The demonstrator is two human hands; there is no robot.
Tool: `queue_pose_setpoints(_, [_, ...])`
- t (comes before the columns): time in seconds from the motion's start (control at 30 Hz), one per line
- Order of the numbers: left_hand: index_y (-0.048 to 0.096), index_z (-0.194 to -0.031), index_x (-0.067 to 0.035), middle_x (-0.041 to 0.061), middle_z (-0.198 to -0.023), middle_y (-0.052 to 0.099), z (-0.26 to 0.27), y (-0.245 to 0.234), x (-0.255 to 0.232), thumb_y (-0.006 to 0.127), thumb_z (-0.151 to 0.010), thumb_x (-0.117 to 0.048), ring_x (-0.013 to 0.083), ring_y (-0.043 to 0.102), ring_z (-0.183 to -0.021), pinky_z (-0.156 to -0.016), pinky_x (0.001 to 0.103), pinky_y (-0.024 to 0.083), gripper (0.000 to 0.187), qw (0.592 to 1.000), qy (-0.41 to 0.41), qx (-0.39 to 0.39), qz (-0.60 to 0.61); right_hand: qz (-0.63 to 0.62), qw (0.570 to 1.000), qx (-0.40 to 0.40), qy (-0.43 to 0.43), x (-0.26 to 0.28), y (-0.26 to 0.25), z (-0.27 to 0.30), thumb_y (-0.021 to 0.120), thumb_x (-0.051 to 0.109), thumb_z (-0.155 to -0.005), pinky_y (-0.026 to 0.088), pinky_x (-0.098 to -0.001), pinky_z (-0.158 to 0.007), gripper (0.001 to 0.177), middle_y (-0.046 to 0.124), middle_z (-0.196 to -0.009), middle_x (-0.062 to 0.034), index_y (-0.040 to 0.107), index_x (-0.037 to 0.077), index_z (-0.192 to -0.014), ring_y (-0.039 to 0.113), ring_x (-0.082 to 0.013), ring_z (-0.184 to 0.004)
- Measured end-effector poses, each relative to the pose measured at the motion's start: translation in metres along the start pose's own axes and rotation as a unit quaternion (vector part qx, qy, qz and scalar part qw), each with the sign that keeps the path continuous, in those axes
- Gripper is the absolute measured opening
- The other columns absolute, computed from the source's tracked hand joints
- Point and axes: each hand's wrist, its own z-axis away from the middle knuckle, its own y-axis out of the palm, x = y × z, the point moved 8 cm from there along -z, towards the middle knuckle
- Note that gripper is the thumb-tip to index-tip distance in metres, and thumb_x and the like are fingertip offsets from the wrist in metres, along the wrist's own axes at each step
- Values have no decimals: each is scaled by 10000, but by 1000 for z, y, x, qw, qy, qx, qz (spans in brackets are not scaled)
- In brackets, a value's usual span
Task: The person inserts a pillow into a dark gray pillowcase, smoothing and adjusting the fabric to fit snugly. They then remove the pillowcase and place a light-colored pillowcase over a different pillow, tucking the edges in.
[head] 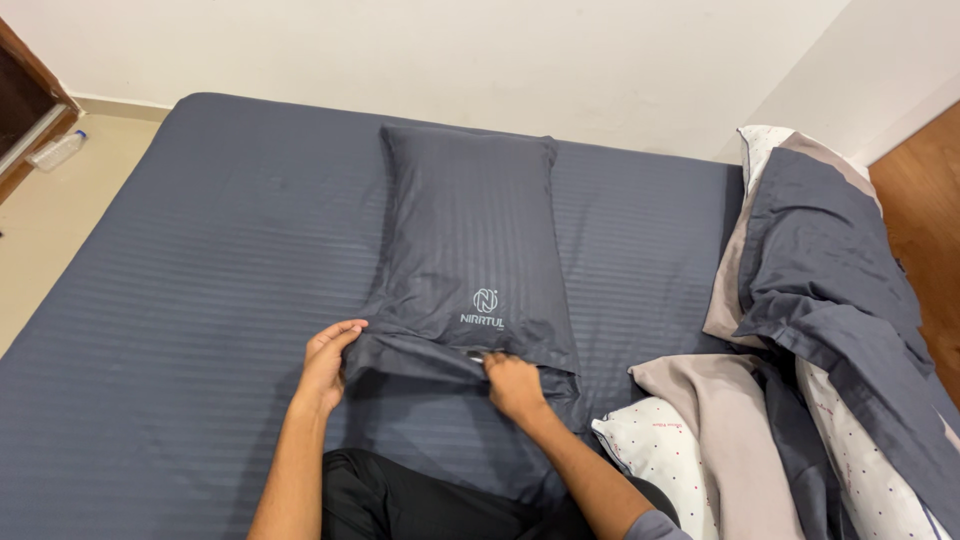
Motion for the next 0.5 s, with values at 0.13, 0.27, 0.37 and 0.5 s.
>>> queue_pose_setpoints(0.13, [792, -1135, -17, -20, -719, 601, -17, -13, 3, 565, -846, -2, 68, 500, -591, -549, 238, 428, 367, 998, 55, 35, 26, 3, 992, 15, 126, -57, -6, -6, 697, 65, -760, 572, -500, -769, 306, 749, -991, -133, 691, 115, -1062, 720, -374, -922])
queue_pose_setpoints(0.27, [749, -1238, -42, 7, -744, 648, -14, -3, -10, 545, -765, 100, 72, 491, -611, -579, 231, 415, 535, 987, 123, 38, -94, -44, 967, 48, 247, -128, -27, 11, 703, 168, -751, 549, -495, -864, 290, 730, -1024, -154, 770, 192, -1032, 693, -378, -1004])
queue_pose_setpoints(0.37, [672, -1175, -18, -9, -823, 751, -4, 11, -24, 652, -824, 31, 49, 688, -770, -702, 204, 525, 355, 966, 179, 5, -185, -103, 961, 59, 249, -157, -39, 20, 629, 257, -836, 539, -491, -879, 279, 747, -1011, -161, 771, 180, -1064, 692, -382, -1006])
queue_pose_setpoints(0.5, [733, -1132, -14, 15, -796, 718, -1, 8, -36, 618, -876, -2, 116, 651, -711, -661, 277, 505, 281, 927, 212, -94, -293, -175, 959, -10, 225, -168, -53, 15, 564, 286, -891, 549, -487, -825, 289, 756, -954, -173, 741, 111, -1038, 705, -388, -945])
